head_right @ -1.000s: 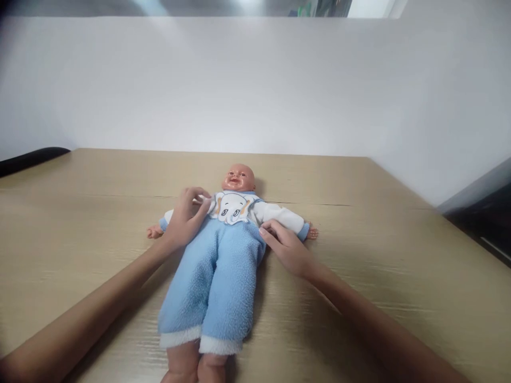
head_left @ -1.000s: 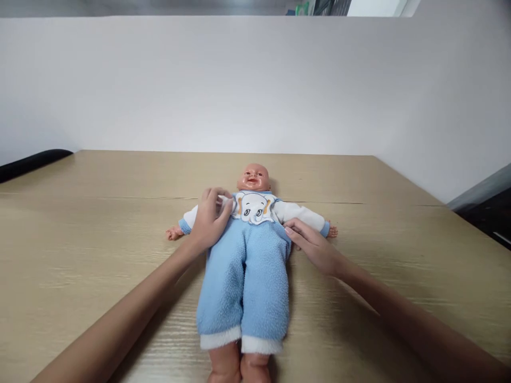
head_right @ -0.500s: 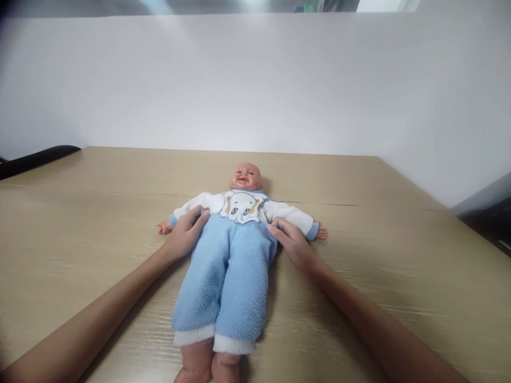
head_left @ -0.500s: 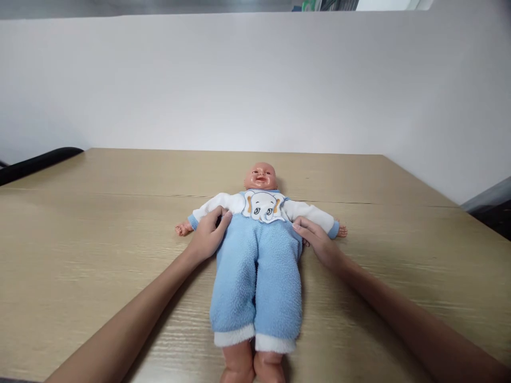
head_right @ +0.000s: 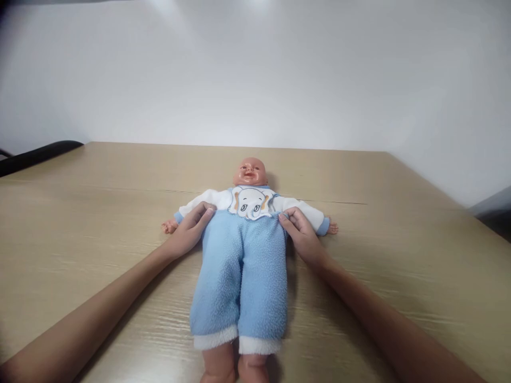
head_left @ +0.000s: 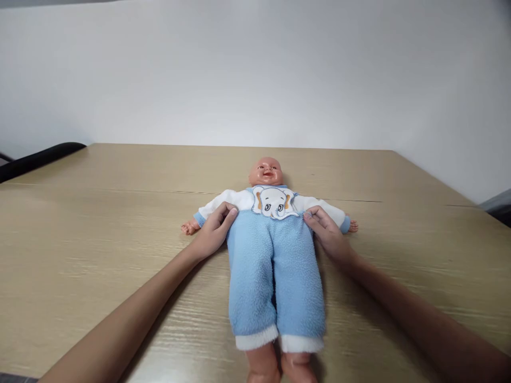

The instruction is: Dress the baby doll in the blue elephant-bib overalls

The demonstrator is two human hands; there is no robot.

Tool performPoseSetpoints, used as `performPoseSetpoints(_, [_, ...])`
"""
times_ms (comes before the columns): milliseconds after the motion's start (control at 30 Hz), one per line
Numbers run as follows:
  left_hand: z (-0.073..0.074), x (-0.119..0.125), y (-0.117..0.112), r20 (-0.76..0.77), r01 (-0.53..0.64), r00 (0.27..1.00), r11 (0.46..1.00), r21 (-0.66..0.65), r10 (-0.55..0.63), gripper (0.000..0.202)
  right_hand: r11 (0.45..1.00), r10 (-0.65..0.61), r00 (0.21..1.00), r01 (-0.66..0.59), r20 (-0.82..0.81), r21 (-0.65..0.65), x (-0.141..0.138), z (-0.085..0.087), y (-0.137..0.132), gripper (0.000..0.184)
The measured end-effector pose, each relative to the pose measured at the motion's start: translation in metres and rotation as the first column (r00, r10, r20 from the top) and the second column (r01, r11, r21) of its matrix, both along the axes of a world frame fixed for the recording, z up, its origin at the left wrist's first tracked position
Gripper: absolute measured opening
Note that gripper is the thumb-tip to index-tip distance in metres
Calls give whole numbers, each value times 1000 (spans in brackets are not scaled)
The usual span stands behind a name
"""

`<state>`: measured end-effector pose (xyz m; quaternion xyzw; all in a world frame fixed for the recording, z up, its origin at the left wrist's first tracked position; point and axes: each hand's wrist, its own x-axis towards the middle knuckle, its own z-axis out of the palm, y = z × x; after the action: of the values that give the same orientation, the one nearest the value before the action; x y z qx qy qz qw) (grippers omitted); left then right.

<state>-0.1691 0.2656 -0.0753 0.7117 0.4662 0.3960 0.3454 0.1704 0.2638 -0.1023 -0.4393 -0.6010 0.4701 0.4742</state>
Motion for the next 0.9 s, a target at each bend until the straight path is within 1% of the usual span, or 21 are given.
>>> performPoseSetpoints(100, [3, -4, 0, -44, 66, 997, 998, -25, -67, 36, 1000, 10, 999, -10, 32, 11, -3, 0, -1, 33])
performPoseSetpoints(167, [3, -6, 0, -46, 88, 995, 996, -26, -89, 34, 999, -9, 998, 7, 59, 38, -5, -1, -3, 32])
performPoseSetpoints(267, [2, -6, 0, -38, 62, 997, 998, -3, -62, 32, 991, -83, 990, 71, 111, 113, -6, -3, -5, 31])
performPoseSetpoints(367, [1, -3, -1, -58, 21, 998, 999, 39, -19, 31, 962, -188, 958, 136, 218, 236, -3, -1, -9, 29])
performPoseSetpoints(433, [0, -2, -2, -87, 1, 996, 995, 101, 8, 29, 920, -268, 892, 125, 363, 371, 2, 3, -12, 26])
performPoseSetpoints(467, [1, -1, -3, -109, -14, 994, 989, 145, 30, 28, 887, -321, 836, 100, 445, 452, 5, 6, -13, 24])
performPoseSetpoints(533, [3, 1, -5, -168, -53, 981, 967, 249, 97, 24, 800, -455, 690, 39, 563, 599, 15, 13, -13, 24])
performPoseSetpoints(567, [5, 2, -6, -186, -80, 972, 950, 303, 142, 21, 760, -516, 618, 12, 593, 650, 21, 15, -12, 27])
performPoseSetpoints(600, [8, 5, -7, -190, -113, 963, 930, 350, 188, 19, 733, -562, 560, -6, 609, 681, 27, 16, -10, 32])
performPoseSetpoints(633, [12, 8, -9, -178, -147, 956, 909, 390, 231, 17, 718, -587, 518, -20, 622, 695, 34, 16, -7, 40])
performPoseSetpoints(700, [23, 18, -11, -128, -191, 954, 880, 435, 271, 15, 723, -591, 473, -51, 654, 689, 49, 13, 1, 55])
performPoseSetpoints(767, [37, 33, -12, -123, -155, 965, 878, 453, 234, 14, 749, -570, 452, -57, 686, 660, 63, 6, 9, 65])
performPoseSetpoints(833, [51, 52, -10, -184, -44, 972, 886, 462, 145, 13, 774, -553, 451, -34, 700, 633, 75, 1, 17, 68])
performPoseSetpoints(900, [62, 75, -4, -279, 85, 959, 881, 465, 54, 15, 785, -542, 466, -18, 700, 620, 83, 0, 21, 62])
